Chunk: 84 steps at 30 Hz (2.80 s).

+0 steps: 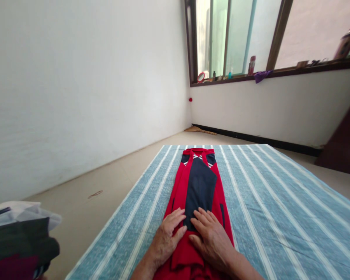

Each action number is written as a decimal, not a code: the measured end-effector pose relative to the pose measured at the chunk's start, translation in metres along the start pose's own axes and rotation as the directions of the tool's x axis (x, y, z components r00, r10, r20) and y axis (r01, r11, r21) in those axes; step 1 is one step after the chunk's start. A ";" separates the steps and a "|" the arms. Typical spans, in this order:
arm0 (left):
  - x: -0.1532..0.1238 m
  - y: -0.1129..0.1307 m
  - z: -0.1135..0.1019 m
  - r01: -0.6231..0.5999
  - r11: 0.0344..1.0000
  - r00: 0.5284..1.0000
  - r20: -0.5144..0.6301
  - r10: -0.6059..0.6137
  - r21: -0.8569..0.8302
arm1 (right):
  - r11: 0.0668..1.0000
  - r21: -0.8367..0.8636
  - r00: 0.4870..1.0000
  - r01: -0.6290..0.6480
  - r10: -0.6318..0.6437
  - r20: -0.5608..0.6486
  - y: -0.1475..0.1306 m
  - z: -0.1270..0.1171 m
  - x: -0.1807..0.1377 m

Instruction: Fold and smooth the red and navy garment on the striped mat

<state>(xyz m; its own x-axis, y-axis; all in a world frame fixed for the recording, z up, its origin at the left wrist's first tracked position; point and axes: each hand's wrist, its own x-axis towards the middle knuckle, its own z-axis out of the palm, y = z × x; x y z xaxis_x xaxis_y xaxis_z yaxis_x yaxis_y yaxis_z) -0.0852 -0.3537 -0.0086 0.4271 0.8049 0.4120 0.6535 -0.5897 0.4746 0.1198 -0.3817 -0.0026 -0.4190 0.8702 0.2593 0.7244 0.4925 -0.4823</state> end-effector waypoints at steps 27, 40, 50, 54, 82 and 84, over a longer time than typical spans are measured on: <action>0.000 0.002 -0.001 0.009 1.000 1.000 -0.002 -0.009 -0.008 | 1.000 0.003 1.000 -0.011 0.011 0.001 -0.001 -0.001 0.000; 0.001 0.005 -0.003 0.010 1.000 1.000 -0.003 -0.010 -0.017 | 1.000 0.000 1.000 -0.011 0.011 -0.010 -0.002 -0.002 -0.001; 0.001 0.005 -0.003 0.009 1.000 1.000 -0.005 -0.009 -0.015 | 1.000 0.002 1.000 -0.006 0.006 -0.008 -0.001 -0.001 0.000; 0.001 0.004 -0.003 0.011 1.000 1.000 -0.002 -0.011 -0.015 | 1.000 0.004 1.000 -0.009 0.009 -0.005 -0.001 -0.002 0.000; 0.000 0.001 -0.001 -0.011 1.000 1.000 -0.003 0.011 0.000 | 1.000 0.007 1.000 -0.019 0.019 0.009 -0.002 -0.004 0.000; 0.000 0.000 -0.001 -0.015 1.000 1.000 -0.003 0.015 0.001 | 1.000 0.008 1.000 -0.020 0.020 0.011 -0.003 -0.004 0.000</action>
<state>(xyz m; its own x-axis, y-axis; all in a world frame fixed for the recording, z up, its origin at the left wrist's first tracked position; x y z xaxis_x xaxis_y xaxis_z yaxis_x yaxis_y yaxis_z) -0.0854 -0.3539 -0.0075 0.4348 0.7956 0.4219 0.6476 -0.6018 0.4674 0.1200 -0.3834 0.0018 -0.4108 0.8795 0.2403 0.7280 0.4751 -0.4943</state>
